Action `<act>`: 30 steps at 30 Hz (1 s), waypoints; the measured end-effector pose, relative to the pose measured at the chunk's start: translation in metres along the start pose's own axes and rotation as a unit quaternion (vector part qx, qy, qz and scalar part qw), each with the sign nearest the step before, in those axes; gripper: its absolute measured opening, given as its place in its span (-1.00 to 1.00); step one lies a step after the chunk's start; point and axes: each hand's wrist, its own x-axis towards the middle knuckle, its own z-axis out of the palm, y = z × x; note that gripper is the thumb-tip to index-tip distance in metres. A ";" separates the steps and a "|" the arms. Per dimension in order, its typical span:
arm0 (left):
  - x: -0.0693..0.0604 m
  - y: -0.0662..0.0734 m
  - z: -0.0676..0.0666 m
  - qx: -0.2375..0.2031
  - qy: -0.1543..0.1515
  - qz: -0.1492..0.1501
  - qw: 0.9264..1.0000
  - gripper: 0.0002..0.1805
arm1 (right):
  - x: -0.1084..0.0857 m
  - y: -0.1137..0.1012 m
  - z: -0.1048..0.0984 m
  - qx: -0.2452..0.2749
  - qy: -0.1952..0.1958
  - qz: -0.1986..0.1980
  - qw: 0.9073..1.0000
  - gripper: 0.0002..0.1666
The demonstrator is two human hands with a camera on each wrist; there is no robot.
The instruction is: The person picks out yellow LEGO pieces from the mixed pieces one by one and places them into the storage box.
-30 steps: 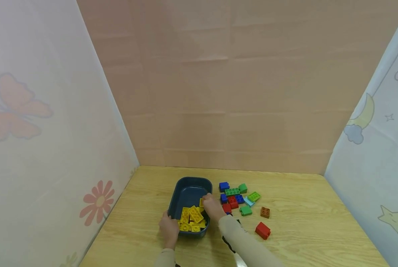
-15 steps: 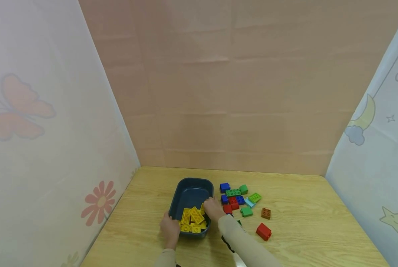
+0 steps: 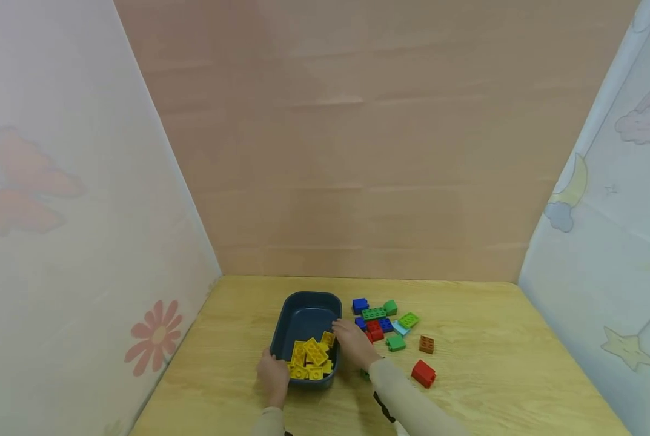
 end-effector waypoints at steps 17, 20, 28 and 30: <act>0.019 0.004 0.005 -0.009 -0.010 0.024 1.000 -0.64 | -0.100 0.016 -0.063 0.123 0.256 0.136 0.949 -0.72; 0.025 0.011 0.006 -0.025 0.020 0.036 0.999 -0.66 | -0.105 0.016 -0.077 0.135 0.261 0.156 0.943 -0.73; 0.034 0.021 0.001 -0.019 0.185 0.211 0.960 -0.86 | -0.104 0.015 -0.098 0.132 0.237 0.177 0.946 -0.75; 0.032 0.023 -0.002 -0.008 0.201 0.273 0.941 -0.93 | -0.106 0.012 -0.100 0.121 0.231 0.170 0.950 -0.73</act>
